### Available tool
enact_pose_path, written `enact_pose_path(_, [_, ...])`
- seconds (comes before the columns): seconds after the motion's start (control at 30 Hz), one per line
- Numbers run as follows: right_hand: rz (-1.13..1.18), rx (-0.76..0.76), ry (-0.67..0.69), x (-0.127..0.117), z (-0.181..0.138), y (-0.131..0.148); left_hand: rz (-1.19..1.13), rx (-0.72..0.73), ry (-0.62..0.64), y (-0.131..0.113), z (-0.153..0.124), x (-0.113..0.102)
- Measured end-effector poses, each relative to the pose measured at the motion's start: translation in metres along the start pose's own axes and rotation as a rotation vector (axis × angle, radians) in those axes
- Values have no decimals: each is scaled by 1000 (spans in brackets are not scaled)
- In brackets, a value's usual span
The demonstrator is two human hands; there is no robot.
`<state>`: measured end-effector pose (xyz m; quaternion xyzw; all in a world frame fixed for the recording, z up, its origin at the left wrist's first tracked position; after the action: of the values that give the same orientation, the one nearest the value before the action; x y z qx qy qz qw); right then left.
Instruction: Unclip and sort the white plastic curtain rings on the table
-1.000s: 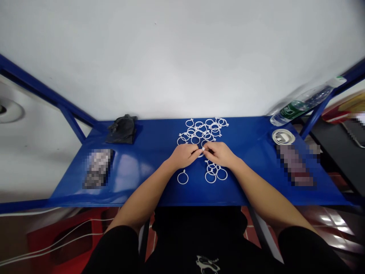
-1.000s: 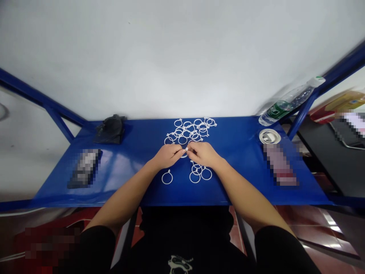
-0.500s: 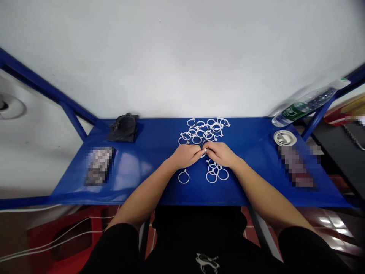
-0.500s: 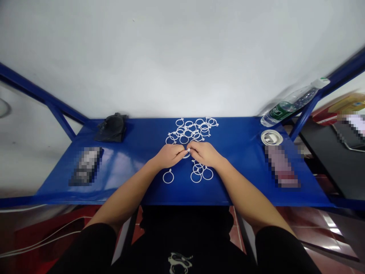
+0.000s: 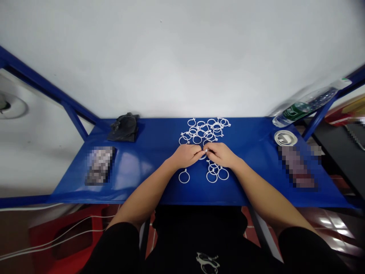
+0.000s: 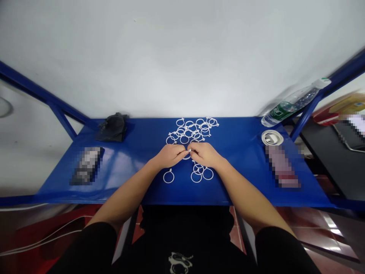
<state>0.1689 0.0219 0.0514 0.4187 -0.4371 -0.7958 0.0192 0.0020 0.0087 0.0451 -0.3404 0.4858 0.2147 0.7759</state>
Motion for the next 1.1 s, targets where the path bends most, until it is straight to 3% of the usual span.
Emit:
enact_pose_path(0.37, [129,-65,-5,2,2,7,-6,95,23,-14,2,2])
enact_pose_path(0.47, [52,-72,-64,-2,0,2,-90,25,61,-5,1,-10])
enact_pose_path(0.57, [-67,-35,-234,-15,-3,-5,-241,-170,114,20,-5,-33])
enact_pose_path(0.63, [-153,-8,-345,-24,-5,-9,-332,-286,206,37,-12,-45])
enact_pose_path(0.7, [-217,19,-404,-30,-6,-11,-365,-356,398,45,-20,-47])
enact_pose_path(0.8, [-208,49,-422,-33,-6,-15,-310,-371,635,41,-27,-40])
enact_pose_path(0.87, [-174,50,-410,-32,-5,-17,-227,-344,723,33,-27,-31])
enact_pose_path(0.97, [-152,39,-366,-28,-5,-18,-173,-274,751,21,-22,-21])
enact_pose_path(1.1, [-145,36,-319,-23,-4,-19,-205,-203,698,17,-18,-15])
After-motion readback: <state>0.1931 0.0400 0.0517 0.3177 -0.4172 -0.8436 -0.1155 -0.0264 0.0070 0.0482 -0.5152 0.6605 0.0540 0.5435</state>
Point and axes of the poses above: each hand's wrist, its own z-axis towards the middle knuckle, its own x-axis out of the palm, y = z × x, the point moved 5 cm from there along z, towards the middle knuckle, and after that the axes turned 7 degrees about z, right-handed, at the moved point
